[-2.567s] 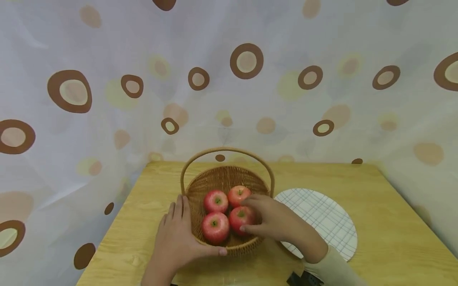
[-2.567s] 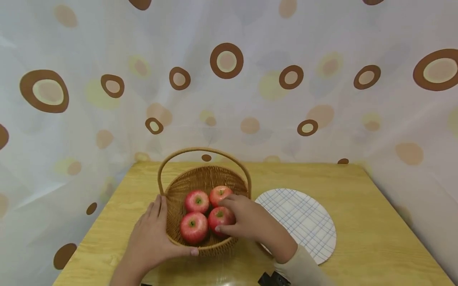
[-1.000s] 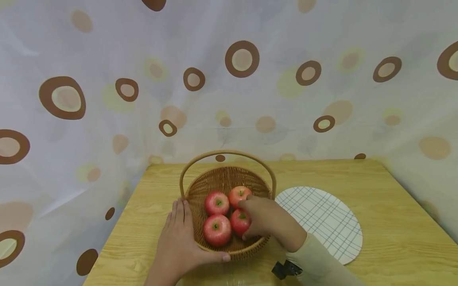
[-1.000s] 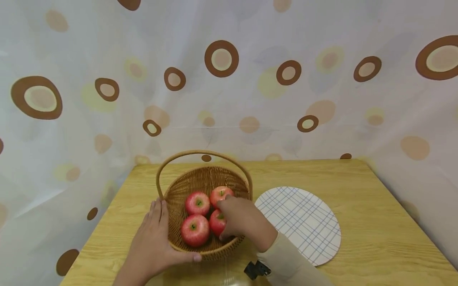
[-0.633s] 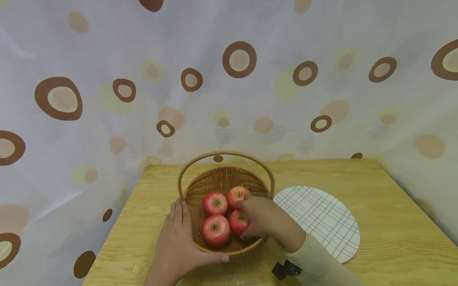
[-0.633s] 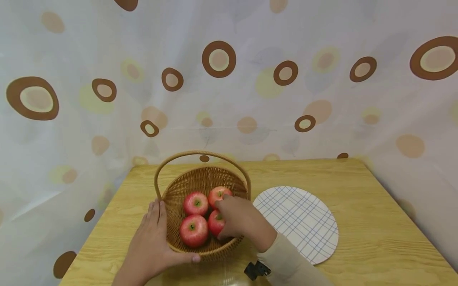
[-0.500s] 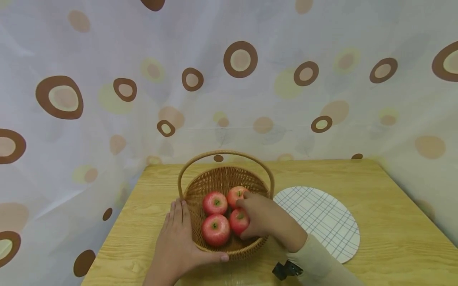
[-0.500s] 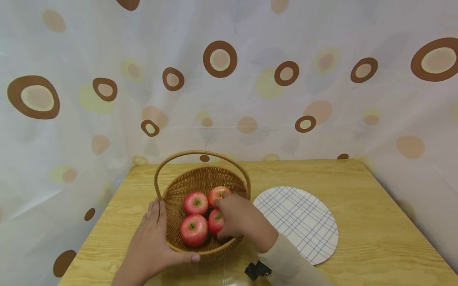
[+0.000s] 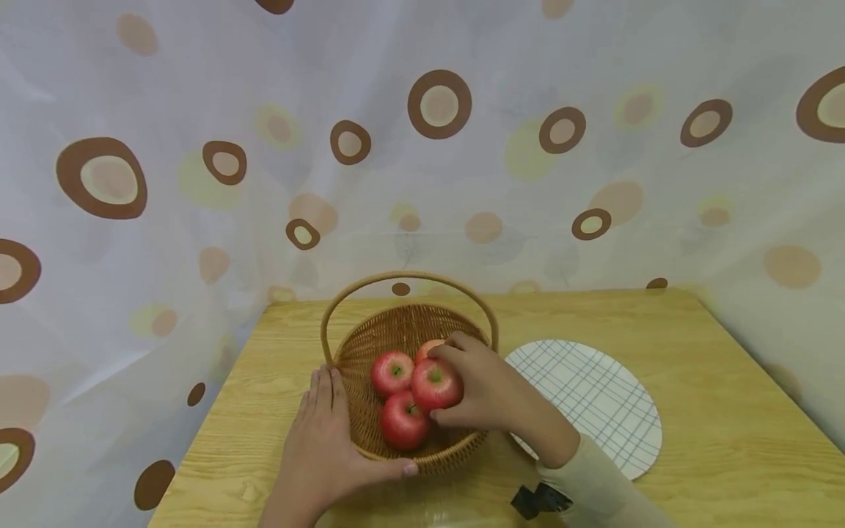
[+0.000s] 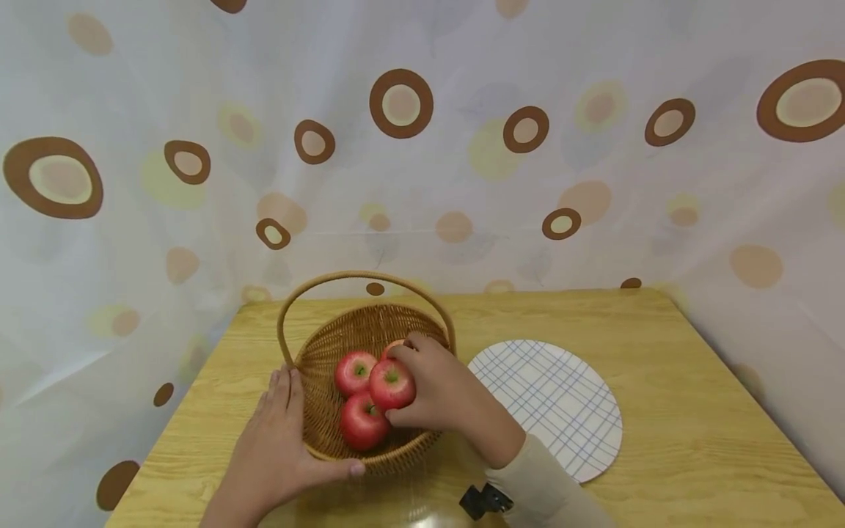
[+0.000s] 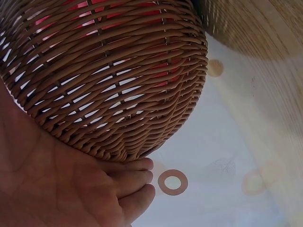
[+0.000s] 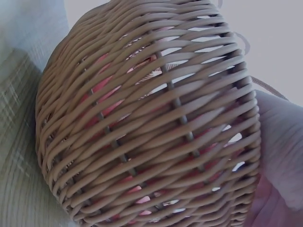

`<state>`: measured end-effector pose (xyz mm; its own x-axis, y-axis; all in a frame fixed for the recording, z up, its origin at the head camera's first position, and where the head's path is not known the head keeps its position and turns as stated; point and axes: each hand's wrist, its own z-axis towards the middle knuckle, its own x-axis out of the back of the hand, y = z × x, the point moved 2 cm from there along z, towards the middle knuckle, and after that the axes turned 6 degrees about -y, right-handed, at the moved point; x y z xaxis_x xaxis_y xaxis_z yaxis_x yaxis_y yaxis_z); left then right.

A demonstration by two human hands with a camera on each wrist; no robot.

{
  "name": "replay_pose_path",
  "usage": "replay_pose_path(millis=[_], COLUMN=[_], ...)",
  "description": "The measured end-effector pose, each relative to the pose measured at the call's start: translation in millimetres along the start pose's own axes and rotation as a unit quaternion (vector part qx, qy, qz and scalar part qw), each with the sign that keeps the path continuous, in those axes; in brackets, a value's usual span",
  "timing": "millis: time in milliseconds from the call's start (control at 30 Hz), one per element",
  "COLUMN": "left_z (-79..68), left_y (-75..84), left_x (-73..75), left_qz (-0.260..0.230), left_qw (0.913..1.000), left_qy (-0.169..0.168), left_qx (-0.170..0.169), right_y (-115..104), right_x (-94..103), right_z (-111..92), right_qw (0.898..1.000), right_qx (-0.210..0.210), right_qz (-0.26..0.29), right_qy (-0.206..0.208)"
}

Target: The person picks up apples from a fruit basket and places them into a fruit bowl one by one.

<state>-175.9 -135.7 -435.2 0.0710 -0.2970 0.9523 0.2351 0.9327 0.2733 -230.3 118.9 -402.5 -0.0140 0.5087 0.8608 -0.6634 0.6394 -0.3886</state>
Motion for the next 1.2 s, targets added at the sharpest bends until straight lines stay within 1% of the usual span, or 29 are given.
replay_pose_path(millis=[300, 467, 600, 833, 1000, 1067, 1200], left_z=[-0.9, -1.4, -2.4, -2.3, -1.5, -0.8, -0.7], left_y=[1.8, 2.2, 1.6, 1.6, 2.3, 2.4, 2.7], left_x=[3.8, 3.9, 2.6, 0.2, 1.0, 1.8, 2.6], left_qz=[-0.009, -0.009, -0.016, -0.019, -0.019, -0.018, -0.016], left_qw=[0.9997, 0.9995, 0.9995, 0.9994, 0.9994, 0.9993, 0.9991], left_qy=[-0.019, -0.025, -0.023, -0.02, -0.022, -0.026, -0.032], left_qx=[0.012, 0.015, 0.017, 0.02, 0.02, 0.021, 0.023], right_y=[-3, -2, 0, 7, 11, 14, 19], right_x=[5.8, 11.6, 16.4, 26.1, 34.8, 37.3, 40.7], right_z=[-7, -15, -22, -37, -48, -51, -57], right_qw=[1.0, 0.998, 0.994, 0.986, 0.981, 0.98, 0.976], right_qx=[0.006, 0.027, 0.043, 0.067, 0.065, 0.062, 0.072], right_qz=[0.014, 0.041, 0.065, 0.082, 0.094, 0.094, 0.083], right_qy=[0.025, 0.05, 0.072, 0.128, 0.155, 0.164, 0.186])
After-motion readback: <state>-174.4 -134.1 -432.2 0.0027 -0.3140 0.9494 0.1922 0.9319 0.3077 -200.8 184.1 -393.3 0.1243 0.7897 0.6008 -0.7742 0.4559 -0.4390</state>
